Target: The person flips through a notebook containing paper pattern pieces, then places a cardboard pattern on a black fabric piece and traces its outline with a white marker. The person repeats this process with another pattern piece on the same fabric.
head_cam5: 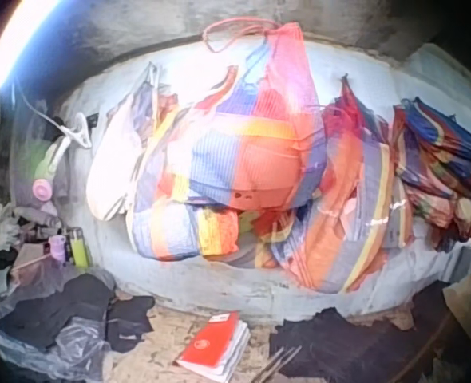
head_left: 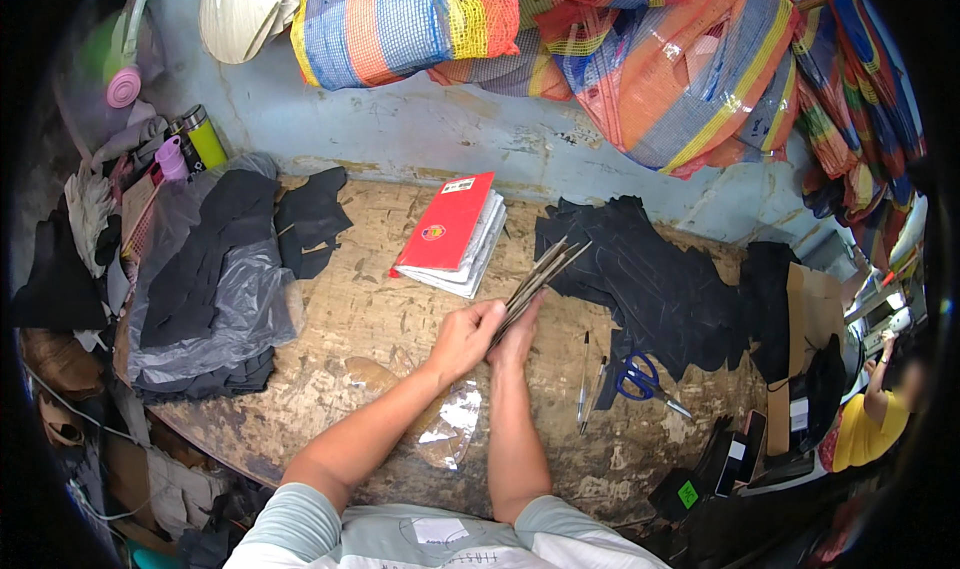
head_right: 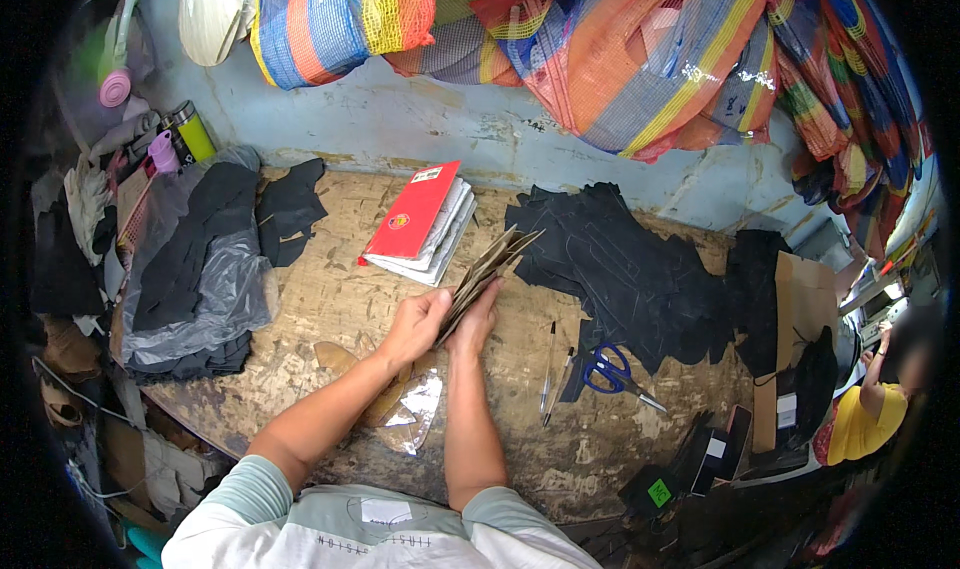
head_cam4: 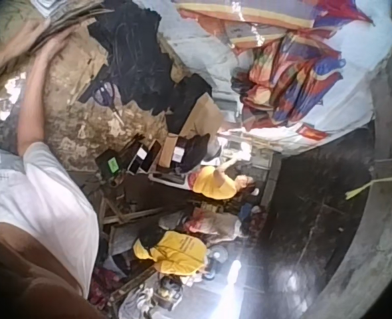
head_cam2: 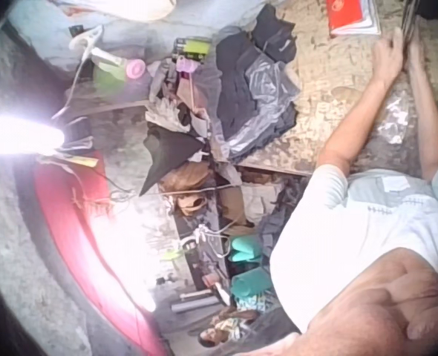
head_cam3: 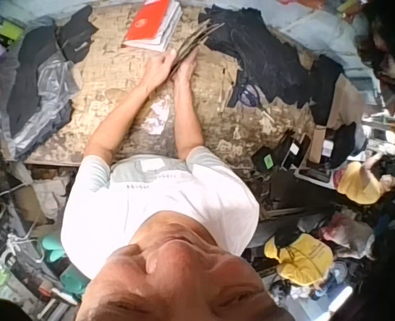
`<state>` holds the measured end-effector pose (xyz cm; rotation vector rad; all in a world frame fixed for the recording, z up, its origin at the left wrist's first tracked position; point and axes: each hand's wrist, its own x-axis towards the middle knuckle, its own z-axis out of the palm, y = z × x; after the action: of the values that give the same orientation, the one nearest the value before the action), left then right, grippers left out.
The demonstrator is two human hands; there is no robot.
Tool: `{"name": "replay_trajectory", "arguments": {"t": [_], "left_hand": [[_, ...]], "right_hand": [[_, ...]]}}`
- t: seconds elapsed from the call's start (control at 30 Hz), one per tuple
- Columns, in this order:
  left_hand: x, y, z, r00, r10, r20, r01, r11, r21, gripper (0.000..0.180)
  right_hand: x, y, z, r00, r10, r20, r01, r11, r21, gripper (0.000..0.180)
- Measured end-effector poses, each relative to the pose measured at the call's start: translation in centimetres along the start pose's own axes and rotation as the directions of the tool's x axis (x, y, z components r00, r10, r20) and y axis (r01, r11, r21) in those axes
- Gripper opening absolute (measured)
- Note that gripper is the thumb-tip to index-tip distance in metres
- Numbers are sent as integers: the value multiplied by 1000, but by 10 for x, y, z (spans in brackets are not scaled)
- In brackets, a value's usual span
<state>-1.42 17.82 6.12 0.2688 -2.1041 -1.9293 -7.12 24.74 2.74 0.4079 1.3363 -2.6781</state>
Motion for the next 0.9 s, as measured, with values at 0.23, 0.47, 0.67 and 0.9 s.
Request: {"name": "replay_trajectory", "arguments": {"t": [0.23,0.47,0.67,0.9], "left_hand": [[14,-8,16,947,250,-203,-206,955,212,33],[39,0,6,935,267,-232,-195,937,290,42],[45,13,12,976,189,-106,-135,912,386,51],[54,18,14,982,159,-103,-107,915,388,53]], "right_hand": [[9,11,4,956,-292,-30,271,917,-293,59],[15,-11,-10,901,-91,423,139,987,-82,35],[19,-27,-21,883,-76,463,40,995,87,48],[16,-33,-21,830,-150,537,116,989,97,59]]}}
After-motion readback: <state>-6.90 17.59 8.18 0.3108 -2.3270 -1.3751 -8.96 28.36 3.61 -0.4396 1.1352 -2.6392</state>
